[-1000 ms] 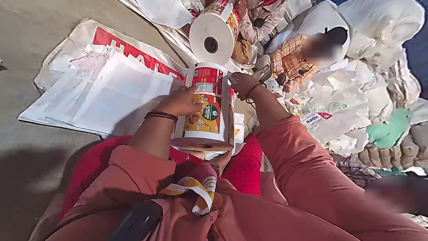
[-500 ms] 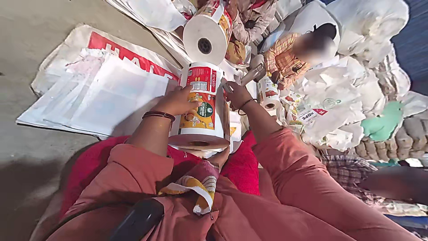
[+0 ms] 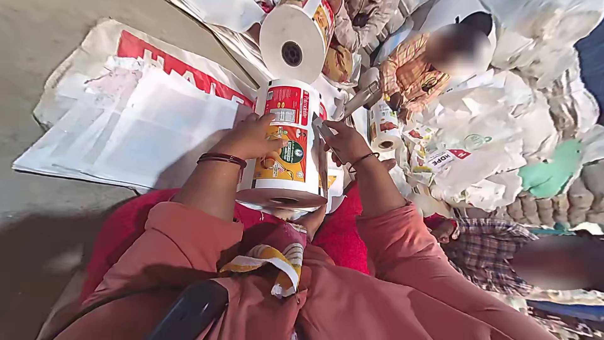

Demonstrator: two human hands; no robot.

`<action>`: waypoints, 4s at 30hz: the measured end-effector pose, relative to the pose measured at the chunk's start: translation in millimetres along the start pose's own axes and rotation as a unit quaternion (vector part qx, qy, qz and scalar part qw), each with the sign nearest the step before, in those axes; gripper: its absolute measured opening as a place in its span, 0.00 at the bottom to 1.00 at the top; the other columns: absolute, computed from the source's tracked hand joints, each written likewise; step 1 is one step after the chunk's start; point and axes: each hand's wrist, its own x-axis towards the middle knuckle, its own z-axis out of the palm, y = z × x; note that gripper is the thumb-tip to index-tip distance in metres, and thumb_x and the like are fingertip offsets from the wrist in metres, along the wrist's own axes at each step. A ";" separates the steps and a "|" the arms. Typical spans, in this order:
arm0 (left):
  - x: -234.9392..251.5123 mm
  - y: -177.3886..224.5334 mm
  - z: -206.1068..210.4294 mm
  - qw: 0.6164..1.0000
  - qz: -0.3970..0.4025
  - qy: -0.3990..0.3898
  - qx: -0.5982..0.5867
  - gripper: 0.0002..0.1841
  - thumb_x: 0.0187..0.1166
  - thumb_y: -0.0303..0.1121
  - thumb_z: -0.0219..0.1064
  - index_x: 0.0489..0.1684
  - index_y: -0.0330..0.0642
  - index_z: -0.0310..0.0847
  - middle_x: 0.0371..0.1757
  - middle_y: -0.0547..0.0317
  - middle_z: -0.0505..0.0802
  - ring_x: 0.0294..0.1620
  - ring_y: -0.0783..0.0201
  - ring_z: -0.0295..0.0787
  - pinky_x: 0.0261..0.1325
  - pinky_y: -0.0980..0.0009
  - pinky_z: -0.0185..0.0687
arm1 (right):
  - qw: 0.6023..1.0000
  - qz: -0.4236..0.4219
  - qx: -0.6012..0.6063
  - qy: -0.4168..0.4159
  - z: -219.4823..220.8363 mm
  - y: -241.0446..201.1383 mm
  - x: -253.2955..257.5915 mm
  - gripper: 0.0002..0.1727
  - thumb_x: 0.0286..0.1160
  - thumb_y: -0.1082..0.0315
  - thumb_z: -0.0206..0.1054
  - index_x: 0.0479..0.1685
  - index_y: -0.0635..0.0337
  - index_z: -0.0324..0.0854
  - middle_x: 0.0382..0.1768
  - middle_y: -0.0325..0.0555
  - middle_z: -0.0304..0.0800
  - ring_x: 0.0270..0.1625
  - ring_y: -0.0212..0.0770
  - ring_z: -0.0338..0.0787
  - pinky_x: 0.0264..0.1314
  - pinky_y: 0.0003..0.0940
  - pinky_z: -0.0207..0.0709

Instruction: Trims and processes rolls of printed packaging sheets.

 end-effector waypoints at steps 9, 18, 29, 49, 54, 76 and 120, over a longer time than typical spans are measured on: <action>-1.6 -0.9 0.5 1.000 -0.005 -0.003 0.006 0.44 0.78 0.60 0.69 0.92 0.49 0.58 0.86 0.31 0.68 0.81 0.27 0.68 0.75 0.25 0.64 | 0.979 0.040 -0.201 -0.022 -2.6 -40.2 -9.5 0.30 0.91 0.63 0.56 0.92 0.46 0.60 0.41 0.55 0.90 0.20 0.41 0.86 0.23 0.38 0.83; -3.4 3.1 -0.7 1.000 -0.004 -0.002 0.005 0.44 0.77 0.60 0.70 0.91 0.48 0.60 0.84 0.27 0.69 0.79 0.24 0.70 0.72 0.24 0.65 | 0.954 0.047 -0.287 -0.070 3.3 -56.0 -36.1 0.26 0.93 0.62 0.54 0.88 0.49 0.63 0.44 0.58 0.88 0.24 0.45 0.88 0.27 0.43 0.86; -4.4 1.4 2.0 1.000 0.013 0.006 -0.008 0.42 0.79 0.58 0.68 0.91 0.49 0.60 0.83 0.26 0.70 0.81 0.25 0.68 0.75 0.24 0.62 | 0.937 0.048 -0.324 -0.121 25.6 -49.8 -119.0 0.30 0.93 0.61 0.54 0.93 0.47 0.56 0.43 0.58 0.89 0.24 0.47 0.88 0.27 0.46 0.86; -30.1 32.8 3.0 0.991 0.104 0.005 0.086 0.22 0.86 0.34 0.63 0.79 0.46 0.77 0.82 0.39 0.76 0.83 0.32 0.68 0.80 0.30 0.63 | 0.969 -0.173 -0.114 0.131 69.9 32.7 -121.7 0.28 0.66 0.55 0.82 0.59 0.65 0.81 0.35 0.48 0.85 0.34 0.41 0.82 0.41 0.41 0.80; -27.1 26.4 -0.2 0.994 0.084 0.006 0.074 0.24 0.85 0.39 0.66 0.80 0.47 0.76 0.83 0.41 0.76 0.84 0.35 0.68 0.80 0.31 0.64 | 0.966 -0.178 -0.160 0.096 68.2 21.9 -97.6 0.27 0.62 0.56 0.84 0.55 0.65 0.84 0.44 0.54 0.89 0.45 0.48 0.89 0.52 0.50 0.84; -18.1 23.7 -0.4 0.992 0.100 0.001 0.071 0.24 0.84 0.43 0.66 0.77 0.46 0.77 0.84 0.38 0.73 0.86 0.36 0.65 0.83 0.33 0.61 | 0.994 -0.100 -0.032 0.021 51.4 38.6 -84.1 0.10 0.76 0.62 0.71 0.42 0.60 0.85 0.24 0.38 0.84 0.21 0.30 0.81 0.28 0.32 0.79; -31.6 58.8 51.0 0.977 0.126 0.032 0.170 0.52 0.72 0.72 0.62 0.95 0.50 0.53 0.97 0.61 0.56 0.97 0.44 0.38 0.85 0.22 0.34 | 0.963 -0.031 0.044 0.263 19.1 93.5 -80.3 0.12 0.77 0.61 0.75 0.43 0.60 0.83 0.23 0.42 0.83 0.17 0.35 0.78 0.23 0.36 0.77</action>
